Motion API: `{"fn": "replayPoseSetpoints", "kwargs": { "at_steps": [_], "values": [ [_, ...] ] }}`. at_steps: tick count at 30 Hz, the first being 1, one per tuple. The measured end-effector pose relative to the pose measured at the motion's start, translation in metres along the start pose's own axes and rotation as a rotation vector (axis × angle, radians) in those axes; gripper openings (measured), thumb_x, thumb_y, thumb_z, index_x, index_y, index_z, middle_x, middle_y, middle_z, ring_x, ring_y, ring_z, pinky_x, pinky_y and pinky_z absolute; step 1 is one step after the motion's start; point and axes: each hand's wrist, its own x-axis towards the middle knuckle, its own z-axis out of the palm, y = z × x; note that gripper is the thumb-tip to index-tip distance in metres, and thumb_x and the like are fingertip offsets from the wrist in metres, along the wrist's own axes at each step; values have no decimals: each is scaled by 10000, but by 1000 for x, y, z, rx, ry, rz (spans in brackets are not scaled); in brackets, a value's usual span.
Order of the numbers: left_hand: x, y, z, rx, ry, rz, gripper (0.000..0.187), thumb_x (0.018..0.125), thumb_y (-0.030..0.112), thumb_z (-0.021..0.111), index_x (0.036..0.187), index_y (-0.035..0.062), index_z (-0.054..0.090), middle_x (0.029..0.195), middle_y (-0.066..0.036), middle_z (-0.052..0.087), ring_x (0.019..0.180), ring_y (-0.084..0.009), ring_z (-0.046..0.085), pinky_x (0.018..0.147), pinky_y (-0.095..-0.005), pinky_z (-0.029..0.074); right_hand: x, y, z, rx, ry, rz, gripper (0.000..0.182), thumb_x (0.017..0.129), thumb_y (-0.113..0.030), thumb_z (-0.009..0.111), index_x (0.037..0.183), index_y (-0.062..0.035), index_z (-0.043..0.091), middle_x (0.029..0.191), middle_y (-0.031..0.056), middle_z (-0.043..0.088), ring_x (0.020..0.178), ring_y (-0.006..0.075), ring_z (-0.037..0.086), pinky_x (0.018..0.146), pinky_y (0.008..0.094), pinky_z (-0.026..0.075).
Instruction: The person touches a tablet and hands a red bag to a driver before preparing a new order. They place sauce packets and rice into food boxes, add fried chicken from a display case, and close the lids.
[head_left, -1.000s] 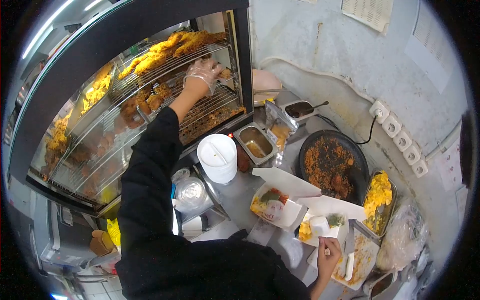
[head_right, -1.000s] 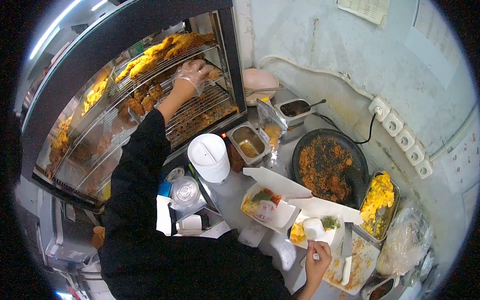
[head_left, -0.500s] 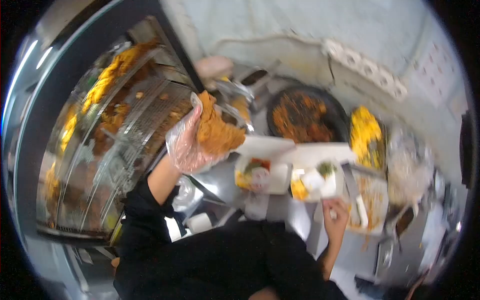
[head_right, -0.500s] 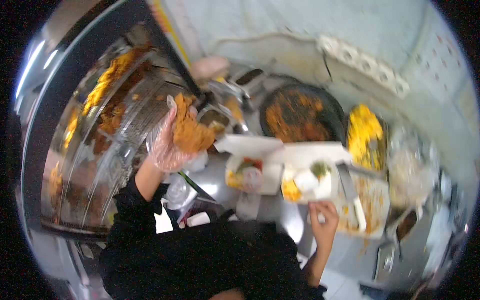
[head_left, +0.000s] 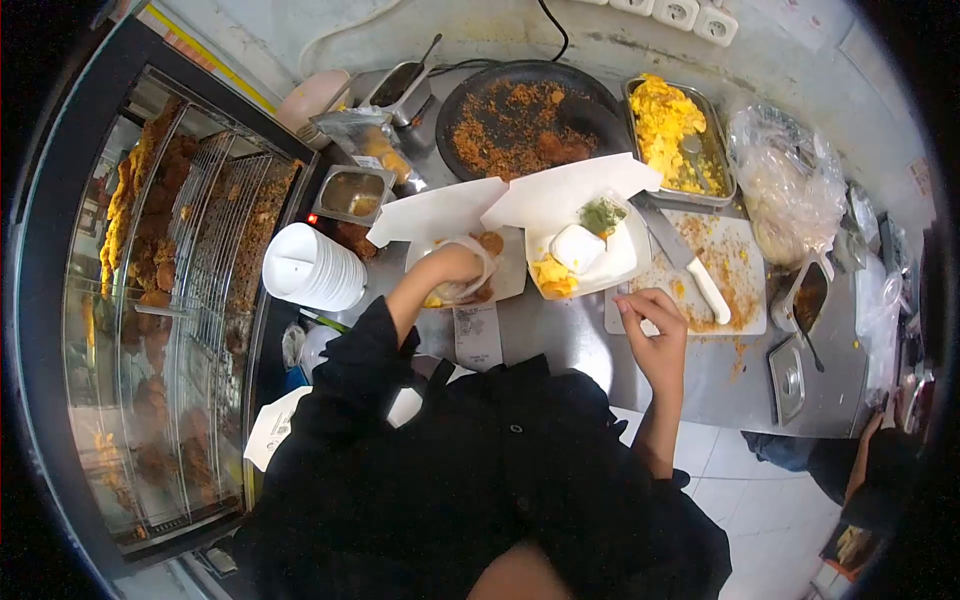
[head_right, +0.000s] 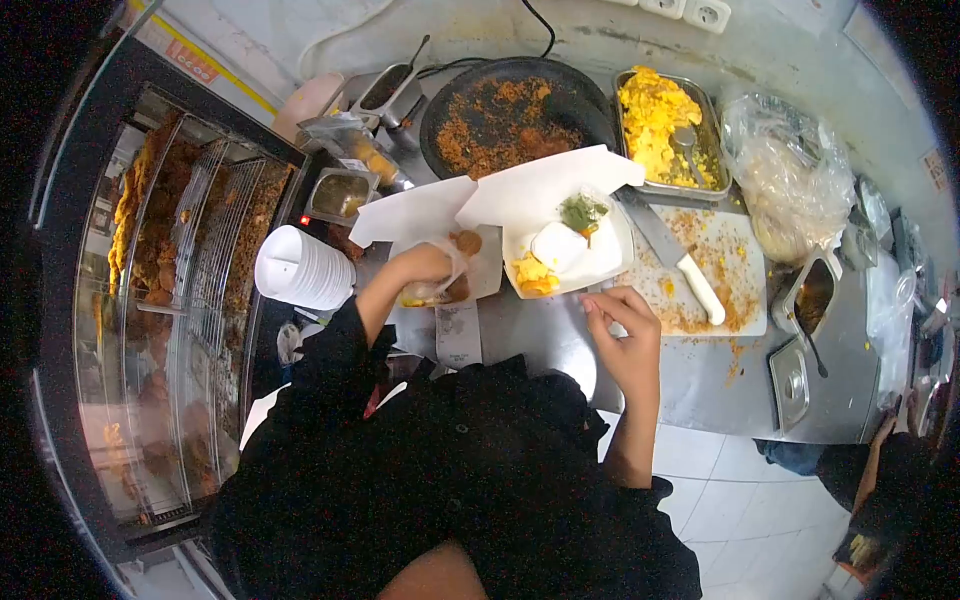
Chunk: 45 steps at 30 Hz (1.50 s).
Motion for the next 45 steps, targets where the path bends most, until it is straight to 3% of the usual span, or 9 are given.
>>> {"fn": "replayPoseSetpoints", "kwargs": {
  "at_steps": [3,6,7,10,16,22,25,35,45],
  "values": [
    [20,1,4,-300,-199,-155,412,833,368,496,851,-1,677,912,-202,653,831,-344,627,735,-420,474,-1,2,4,-1,-5,1,130,780,6,662,906,6,691,776,57,590,642,105,504,590,225,415],
    [25,13,7,183,-51,-100,373,811,340,522,880,14,691,932,-203,656,885,-343,633,763,-421,485,-4,4,4,-11,-13,15,134,780,0,664,912,4,692,777,57,589,639,106,499,589,227,414],
    [12,40,-6,284,64,-307,337,778,306,561,890,19,697,946,-203,656,899,-335,635,782,-417,494,-4,5,3,-17,-9,24,135,781,-2,665,913,4,692,776,57,588,638,106,497,589,228,414],
    [14,31,-16,220,130,-185,458,784,438,604,842,-12,668,900,-226,637,828,-377,615,745,-450,479,-4,8,0,-32,-10,42,135,785,-9,664,916,1,693,781,58,588,636,107,495,589,229,416],
    [30,8,0,62,-24,-226,434,702,378,718,856,-24,659,915,-233,628,843,-368,612,741,-430,482,-3,9,-2,-11,22,74,130,787,-15,663,913,-6,696,795,59,593,635,107,496,592,227,424],
    [20,1,8,-75,220,-23,374,717,329,702,900,4,681,919,-224,647,855,-363,630,754,-430,498,-2,14,-1,6,18,75,126,781,-17,669,904,-8,695,810,55,595,636,105,497,593,228,427],
    [29,16,11,97,33,-247,426,690,346,742,881,-21,639,898,-254,618,840,-392,607,736,-438,480,-2,14,0,18,9,106,129,778,-17,672,905,-8,693,812,52,594,636,105,496,591,230,429],
    [43,22,24,76,263,-254,278,686,209,683,831,-26,655,868,-230,648,860,-351,635,754,-420,501,9,24,8,10,-35,180,142,774,-3,672,915,0,686,818,56,599,636,114,505,584,239,435],
    [53,20,6,69,-36,-299,399,640,305,755,868,-4,647,979,-214,634,928,-338,614,776,-421,494,8,36,4,12,8,237,138,776,-11,676,913,5,686,832,62,607,647,124,526,581,238,443]
  ]
}}
